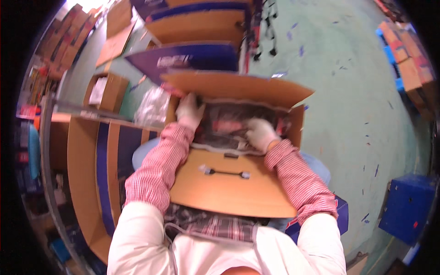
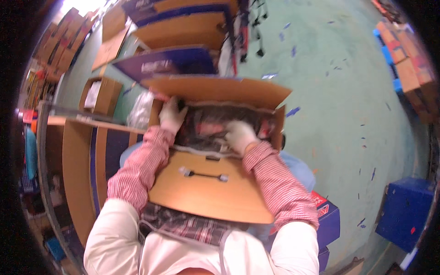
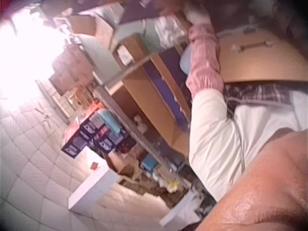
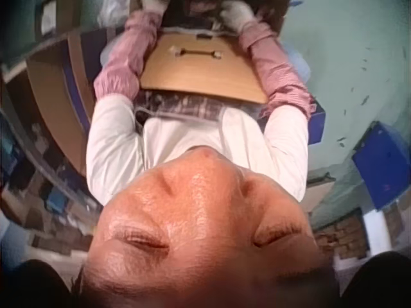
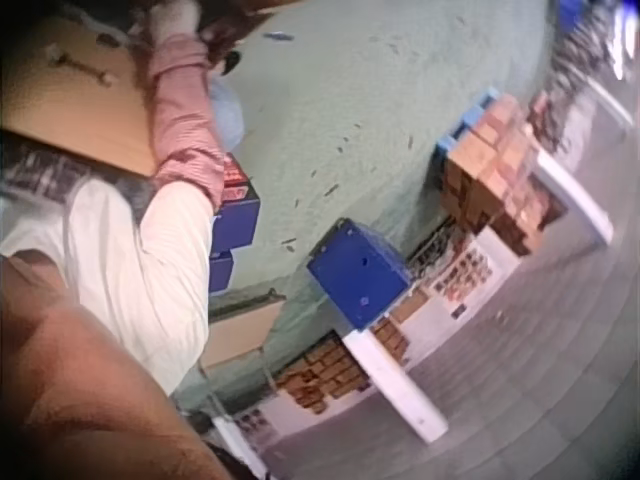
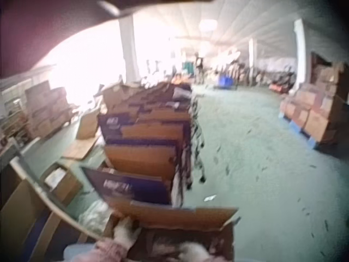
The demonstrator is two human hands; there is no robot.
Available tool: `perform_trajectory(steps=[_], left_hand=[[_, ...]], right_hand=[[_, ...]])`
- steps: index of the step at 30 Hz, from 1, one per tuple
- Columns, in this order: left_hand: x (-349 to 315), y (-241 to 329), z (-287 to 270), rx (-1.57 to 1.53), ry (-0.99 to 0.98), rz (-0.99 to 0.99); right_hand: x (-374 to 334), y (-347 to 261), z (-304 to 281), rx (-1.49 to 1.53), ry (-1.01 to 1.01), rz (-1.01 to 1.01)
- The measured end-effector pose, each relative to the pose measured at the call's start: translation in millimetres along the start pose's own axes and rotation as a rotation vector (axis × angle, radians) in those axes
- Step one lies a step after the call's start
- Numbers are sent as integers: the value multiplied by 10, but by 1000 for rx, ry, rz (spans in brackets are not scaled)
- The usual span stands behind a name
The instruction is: Packing welding machines, power cables, and accessories into cardboard boxes on a factory production floor.
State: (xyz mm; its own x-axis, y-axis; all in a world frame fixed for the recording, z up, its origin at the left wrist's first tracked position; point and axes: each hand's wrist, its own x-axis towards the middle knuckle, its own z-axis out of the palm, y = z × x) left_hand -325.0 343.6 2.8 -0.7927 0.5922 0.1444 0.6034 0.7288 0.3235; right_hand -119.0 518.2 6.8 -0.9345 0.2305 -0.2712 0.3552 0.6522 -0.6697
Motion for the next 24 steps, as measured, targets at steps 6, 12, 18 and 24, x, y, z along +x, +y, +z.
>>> perform_trajectory(steps=[6,12,18,24], left_hand=[[18,-90,30,128,-105,-19],[58,-410,15,-246,-116,-60],[101,-370,-40,-389,-168,-47],[47,-521,177,-195,-163,26]], right_hand=[[62,50,160,34,90,-108],[-1,-181,116,622,-82,86],[-138,-275,66,765,-321,-278],[-14,-189,57,1136,-268,140]])
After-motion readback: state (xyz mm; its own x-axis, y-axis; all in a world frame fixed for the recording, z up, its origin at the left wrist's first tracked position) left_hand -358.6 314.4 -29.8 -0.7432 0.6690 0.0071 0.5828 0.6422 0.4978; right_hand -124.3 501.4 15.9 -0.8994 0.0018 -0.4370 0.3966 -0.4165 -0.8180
